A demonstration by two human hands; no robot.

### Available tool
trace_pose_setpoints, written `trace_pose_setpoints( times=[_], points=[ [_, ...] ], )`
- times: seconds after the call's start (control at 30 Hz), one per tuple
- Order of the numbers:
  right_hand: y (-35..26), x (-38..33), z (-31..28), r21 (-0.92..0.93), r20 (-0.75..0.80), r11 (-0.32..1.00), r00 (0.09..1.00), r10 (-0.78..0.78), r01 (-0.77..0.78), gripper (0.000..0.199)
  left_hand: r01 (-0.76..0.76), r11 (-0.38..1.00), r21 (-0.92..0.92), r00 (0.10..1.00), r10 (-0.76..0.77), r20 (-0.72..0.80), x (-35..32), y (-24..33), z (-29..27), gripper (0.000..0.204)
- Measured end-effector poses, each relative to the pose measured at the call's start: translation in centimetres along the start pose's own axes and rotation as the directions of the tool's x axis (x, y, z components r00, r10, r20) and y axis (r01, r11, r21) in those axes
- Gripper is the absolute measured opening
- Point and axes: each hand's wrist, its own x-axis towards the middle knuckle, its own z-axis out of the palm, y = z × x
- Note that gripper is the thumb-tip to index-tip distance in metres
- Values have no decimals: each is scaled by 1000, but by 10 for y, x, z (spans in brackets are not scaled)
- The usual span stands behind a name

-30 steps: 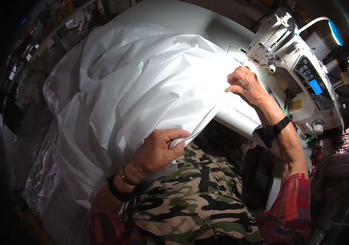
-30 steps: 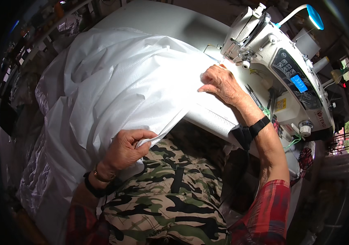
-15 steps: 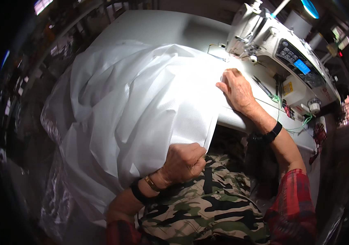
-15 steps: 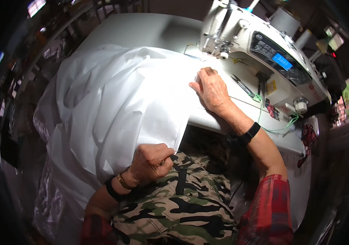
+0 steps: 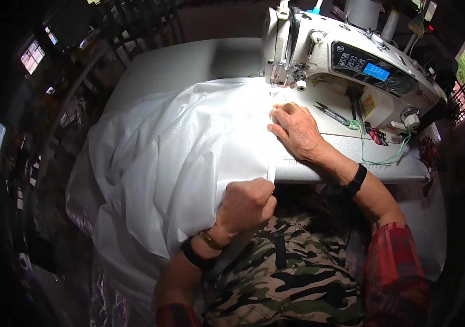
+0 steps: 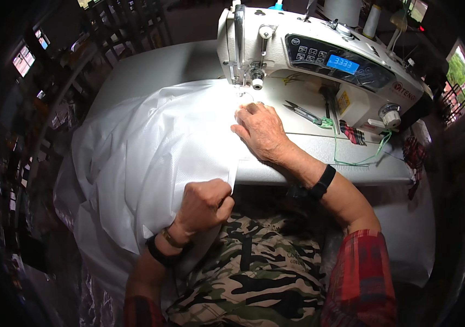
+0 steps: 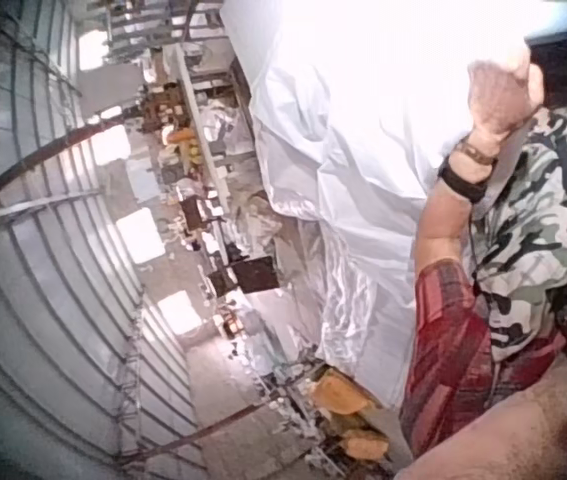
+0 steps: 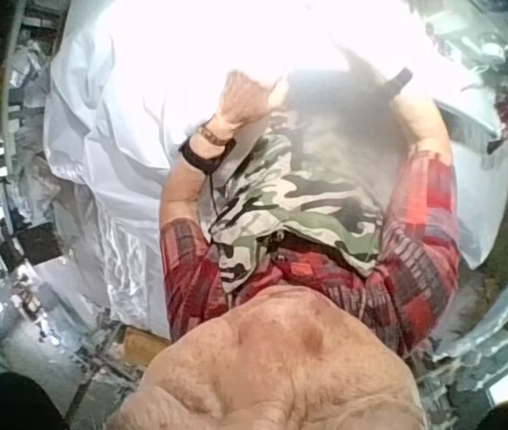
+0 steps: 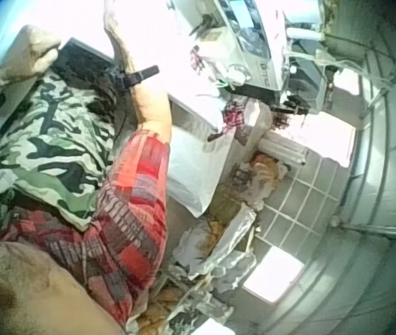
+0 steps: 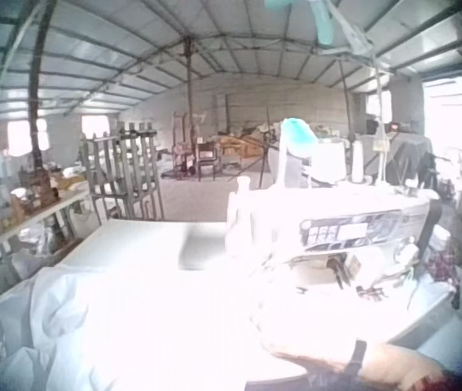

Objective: Operating an industrial sewing machine to stitch white fabric and attach small labels.

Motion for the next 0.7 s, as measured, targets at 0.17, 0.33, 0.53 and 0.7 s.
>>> trace_pose_setpoints(
  times=[0.17, 0.33, 0.53, 0.7],
  points=[
    [-5, 1, -3, 67, 18, 997, 999, 39, -40, 26, -24, 993, 114, 1000, 24, 1, 47, -17, -1, 16],
    [3, -1, 0, 111, -17, 993, 999, 42, -40, 23, 5, 976, 218, 997, -23, 76, 92, -41, 7, 16],
    [4, -1, 0, 93, -62, 993, 995, 72, -66, 16, 82, 967, 243, 993, -101, 67, 136, -66, 23, 19],
    [4, 1, 4, 130, -60, 988, 994, 95, -87, 17, 221, 955, 199, 970, -237, 57, 130, -56, 10, 24]
  ],
)
